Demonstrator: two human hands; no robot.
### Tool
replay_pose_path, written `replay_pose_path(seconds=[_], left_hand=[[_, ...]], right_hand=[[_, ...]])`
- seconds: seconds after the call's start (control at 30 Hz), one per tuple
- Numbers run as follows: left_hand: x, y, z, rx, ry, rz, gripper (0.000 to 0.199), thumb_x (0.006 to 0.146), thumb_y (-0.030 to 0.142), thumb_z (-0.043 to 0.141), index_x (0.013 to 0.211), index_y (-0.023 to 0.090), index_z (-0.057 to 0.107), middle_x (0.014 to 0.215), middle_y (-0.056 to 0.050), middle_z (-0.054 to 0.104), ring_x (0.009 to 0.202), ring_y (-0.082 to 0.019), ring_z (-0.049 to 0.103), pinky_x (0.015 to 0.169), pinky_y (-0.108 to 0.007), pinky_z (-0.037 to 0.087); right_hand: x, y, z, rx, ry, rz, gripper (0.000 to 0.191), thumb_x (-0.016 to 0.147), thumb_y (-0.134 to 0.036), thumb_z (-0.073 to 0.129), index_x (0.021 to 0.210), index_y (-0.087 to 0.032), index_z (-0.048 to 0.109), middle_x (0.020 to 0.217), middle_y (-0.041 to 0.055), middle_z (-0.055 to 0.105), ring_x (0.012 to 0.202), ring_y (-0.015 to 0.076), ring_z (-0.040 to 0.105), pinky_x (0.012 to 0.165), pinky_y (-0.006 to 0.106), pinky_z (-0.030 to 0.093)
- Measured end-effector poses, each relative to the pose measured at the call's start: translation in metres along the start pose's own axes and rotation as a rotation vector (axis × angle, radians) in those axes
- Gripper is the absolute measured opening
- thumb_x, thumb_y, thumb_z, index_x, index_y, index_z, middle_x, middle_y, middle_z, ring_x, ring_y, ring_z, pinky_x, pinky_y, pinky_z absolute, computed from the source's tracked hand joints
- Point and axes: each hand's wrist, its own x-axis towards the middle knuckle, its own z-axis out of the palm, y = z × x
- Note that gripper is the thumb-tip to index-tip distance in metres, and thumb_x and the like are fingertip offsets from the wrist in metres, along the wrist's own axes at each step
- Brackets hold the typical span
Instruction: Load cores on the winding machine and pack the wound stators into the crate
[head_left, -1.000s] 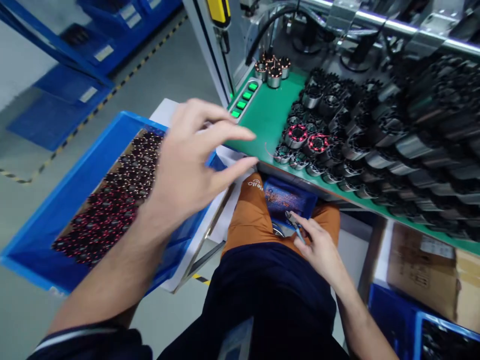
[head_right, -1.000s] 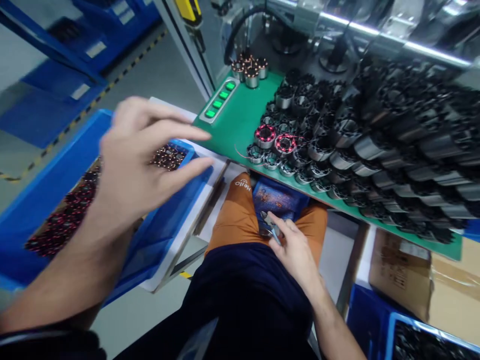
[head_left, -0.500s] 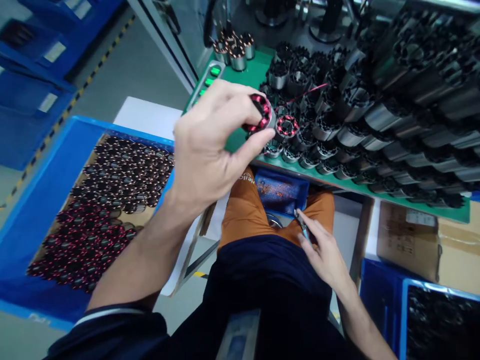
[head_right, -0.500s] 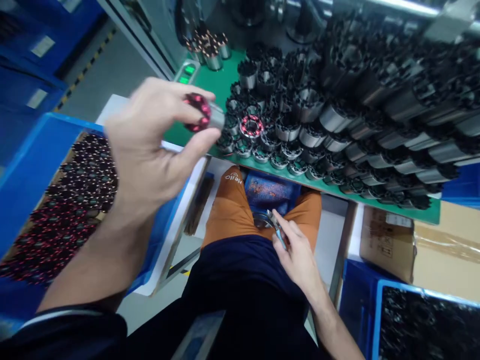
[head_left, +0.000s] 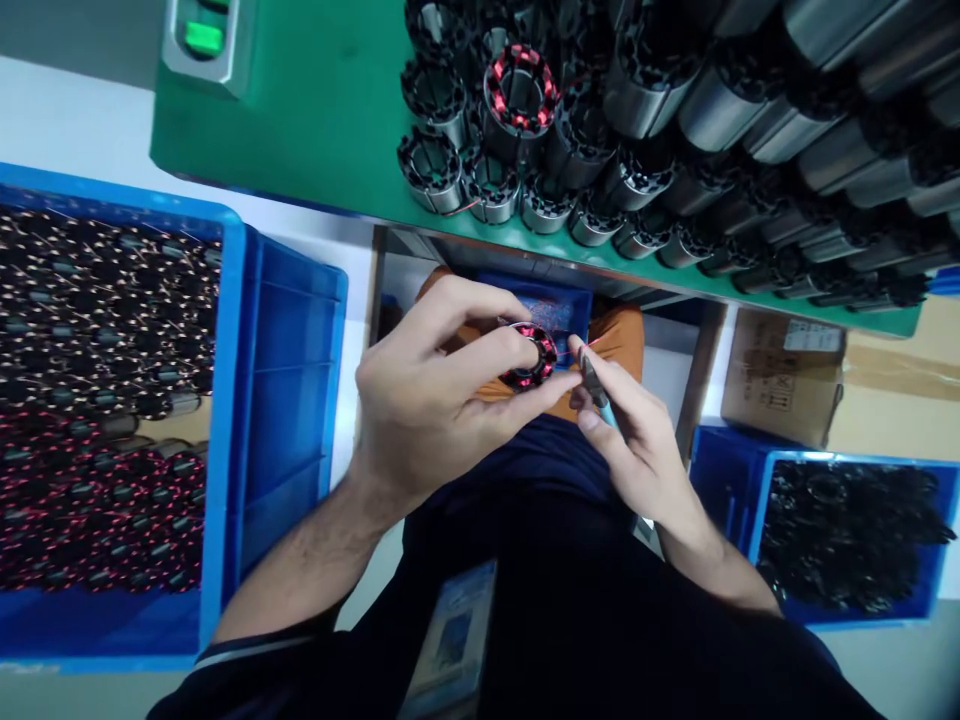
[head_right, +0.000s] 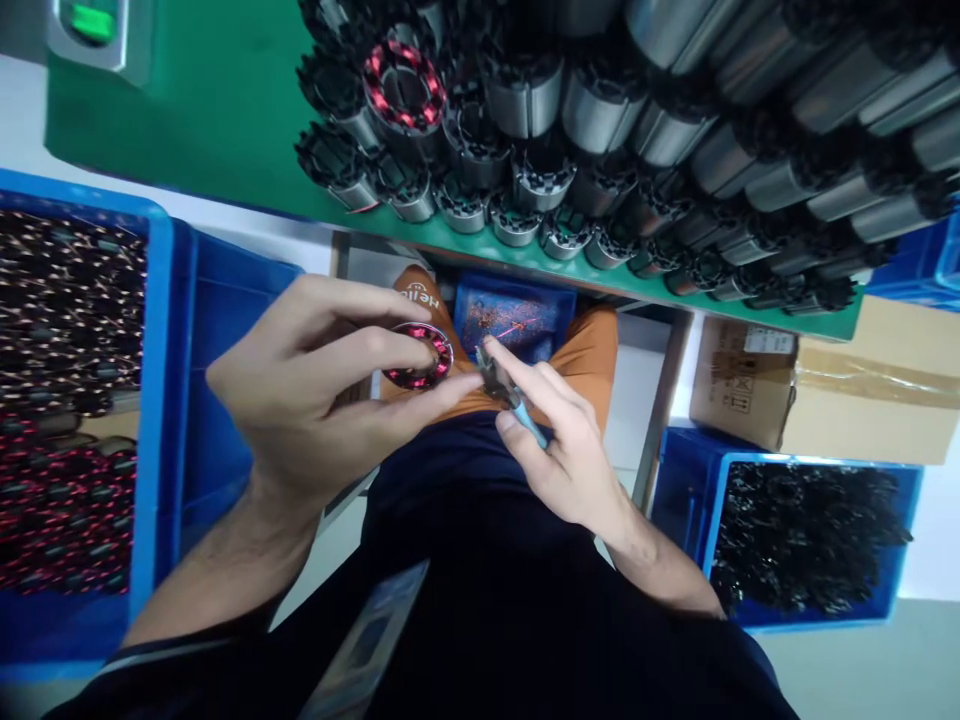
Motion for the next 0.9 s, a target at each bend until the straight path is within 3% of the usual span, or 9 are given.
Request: replay_pose_path(seconds=[0.07,0.13,0.37,0.53,0.6,0.7,0.8,0.9], left_hand=[[-0.001,0.0,0.0,0.005,0.017,0.011,0.023,0.106,0.04,0.1,0.096,0.03,0.081,0.114,-0.003,0.087,0.093,-0.022,0.083,0.074,-0.038,0.071],[-0.001,0.002,-0.001,0.002,0.026,0.011,0.024,0.106,0.039,0.1,0.096,0.03,0.08,0.114,-0.002,0.087,0.093,-0.021,0.082,0.076,-0.038,0.071],[-0.001,0.007,-0.003,-0.037,0.005,-0.004,0.025,0.108,0.038,0.099,0.096,0.03,0.078,0.113,-0.001,0.087,0.095,-0.02,0.083,0.076,-0.037,0.07],[-0.008,0.005,-0.002,-0.033,0.034,-0.032,0.025,0.108,0.039,0.098,0.096,0.03,0.078,0.114,-0.001,0.087,0.094,-0.02,0.082,0.075,-0.038,0.069],[-0.012,0.003,0.0,-0.119,0.026,-0.142,0.023,0.106,0.04,0.099,0.097,0.031,0.08,0.117,-0.002,0.087,0.101,-0.023,0.084,0.081,-0.04,0.072],[-0.017,-0.003,0.004,-0.433,0.011,-0.387,0.02,0.105,0.042,0.099,0.103,0.03,0.083,0.12,-0.003,0.086,0.109,-0.025,0.085,0.086,-0.039,0.075],[-0.019,-0.005,0.01,-0.758,0.001,-0.591,0.028,0.106,0.051,0.101,0.104,0.027,0.086,0.109,-0.002,0.086,0.095,-0.02,0.085,0.079,-0.032,0.074],[-0.018,-0.002,0.018,-0.96,-0.021,-0.738,0.035,0.102,0.057,0.104,0.099,0.027,0.087,0.097,0.001,0.084,0.083,-0.016,0.082,0.076,-0.029,0.073]], right_hand=[[0.0,0.001,0.0,0.006,-0.006,-0.013,0.064,0.124,-0.044,0.066,0.188,-0.038,0.06,0.161,0.01,0.082,0.115,0.027,0.078,0.11,0.049,0.07],[0.0,0.0,0.0,0.014,0.0,-0.04,0.065,0.124,-0.041,0.068,0.188,-0.039,0.06,0.165,0.0088,0.081,0.115,0.0261,0.079,0.111,0.048,0.07],[-0.002,-0.012,0.003,-0.067,0.083,-0.056,0.061,0.117,-0.031,0.07,0.177,-0.034,0.073,0.125,0.0055,0.09,0.091,0.0212,0.075,0.089,0.039,0.071],[0.002,-0.01,0.009,-0.084,0.138,-0.078,0.054,0.11,-0.021,0.063,0.157,-0.029,0.088,0.142,0.0063,0.093,0.095,0.0218,0.087,0.092,0.039,0.076],[0.006,-0.007,0.009,-0.102,0.153,-0.054,0.053,0.111,-0.023,0.064,0.157,-0.028,0.088,0.141,0.007,0.093,0.097,0.0225,0.088,0.094,0.04,0.076],[0.011,-0.003,0.006,-0.219,0.188,-0.024,0.056,0.111,-0.03,0.069,0.165,-0.029,0.083,0.121,0.0087,0.09,0.096,0.0251,0.081,0.091,0.044,0.073],[0.016,-0.001,0.004,-0.355,0.24,-0.105,0.058,0.109,-0.034,0.075,0.166,-0.032,0.082,0.099,0.0055,0.076,0.091,0.0251,0.07,0.085,0.044,0.068],[0.019,0.0,0.005,-0.436,0.306,-0.254,0.056,0.107,-0.032,0.08,0.163,-0.035,0.085,0.095,0.0036,0.067,0.088,0.0238,0.066,0.081,0.043,0.063]])
